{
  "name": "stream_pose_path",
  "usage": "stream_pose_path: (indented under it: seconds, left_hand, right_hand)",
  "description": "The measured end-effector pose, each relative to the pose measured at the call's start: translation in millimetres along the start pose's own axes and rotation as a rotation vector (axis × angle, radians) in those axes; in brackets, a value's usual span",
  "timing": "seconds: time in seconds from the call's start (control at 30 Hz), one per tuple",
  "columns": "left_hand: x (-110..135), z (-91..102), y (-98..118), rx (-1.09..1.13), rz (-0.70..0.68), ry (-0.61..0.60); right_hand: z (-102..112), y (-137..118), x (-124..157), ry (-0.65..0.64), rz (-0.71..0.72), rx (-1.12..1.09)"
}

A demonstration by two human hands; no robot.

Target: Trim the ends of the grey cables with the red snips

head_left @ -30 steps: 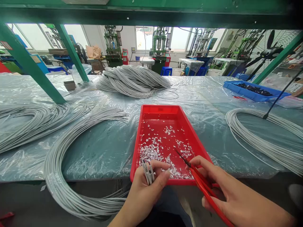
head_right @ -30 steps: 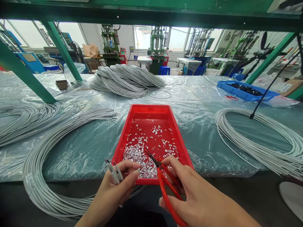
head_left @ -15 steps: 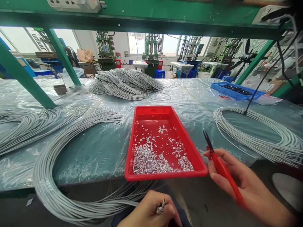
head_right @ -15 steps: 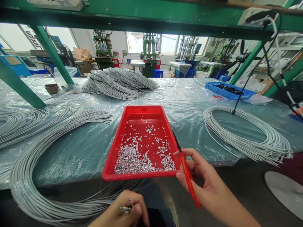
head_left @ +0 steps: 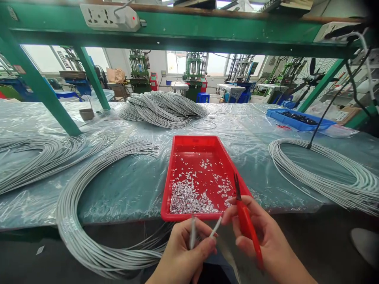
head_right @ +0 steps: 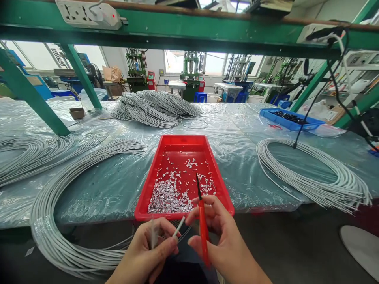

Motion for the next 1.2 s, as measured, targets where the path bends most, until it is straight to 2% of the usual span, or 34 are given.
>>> stream_pose_path:
  seconds: [0.1,0.3,0.4,0.5,0.57,0.63,0.73,0.8,0.93,1.07,1.2]
  left_hand:
    - [1.8,0.9,-5.9,-0.086,-0.103,0.0]
    - [7.6,-6.0,7.0,-0.032,-0.043,-0.037]
    - [8.7,-6.3,15.0,0.045,-0.04,0.019]
    - [9.2,-3.0,19.3,0.099,-0.012,0.052]
    - [10.0,-1.4,21.5,0.136,0.003,0.053]
    - [10.8,-1.3,23.1,0.178,0.02,0.048]
    - [12.0,-3.2,24.1,0.192,0.02,0.044]
    - [13.0,-4.9,23.9,0.17,0.003,0.057]
    - [14.4,-7.8,22.0,0.132,-0.056,0.134]
    - [11.1,-5.9,15.8,0.071,-0.117,0.182]
    - [4.5,0.2,9.3,-0.03,-0.236,0.041]
  right_hand:
    - [-7.9,-2.1,-3.1,-0.01,-0.011,-0.077]
    - [-16.2,2.9,-13.8,-0.128,-0.009,-0.123]
    - [-6.7,10.3,-18.2,-0.144,0.034,-0.105]
    - [13.8,17.1,-12.9,-0.24,0.102,-0.07]
    - [27.5,18.1,-4.0,-0.289,0.105,0.019]
    - [34.5,14.6,4.9,-0.288,0.113,0.209]
    - [28.0,2.8,11.4,-0.223,0.205,0.535]
    - [17.6,-5.4,11.8,-0.184,0.28,0.672]
    - [8.1,-15.0,12.7,-0.125,0.378,0.827]
    - [16.7,-17.7,16.7,-0.183,0.467,0.948]
    - [23.8,-18.9,17.3,-0.227,0.57,1.02]
Point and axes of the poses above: each hand's wrist, its own x-axis away from the middle knuckle, its own z-axis out of the back of the hand, y = z × x, the point moved 1 cm from there along -x, towards the middle knuckle, and after that the axes turned 11 degrees about y, right-handed, at the moved point
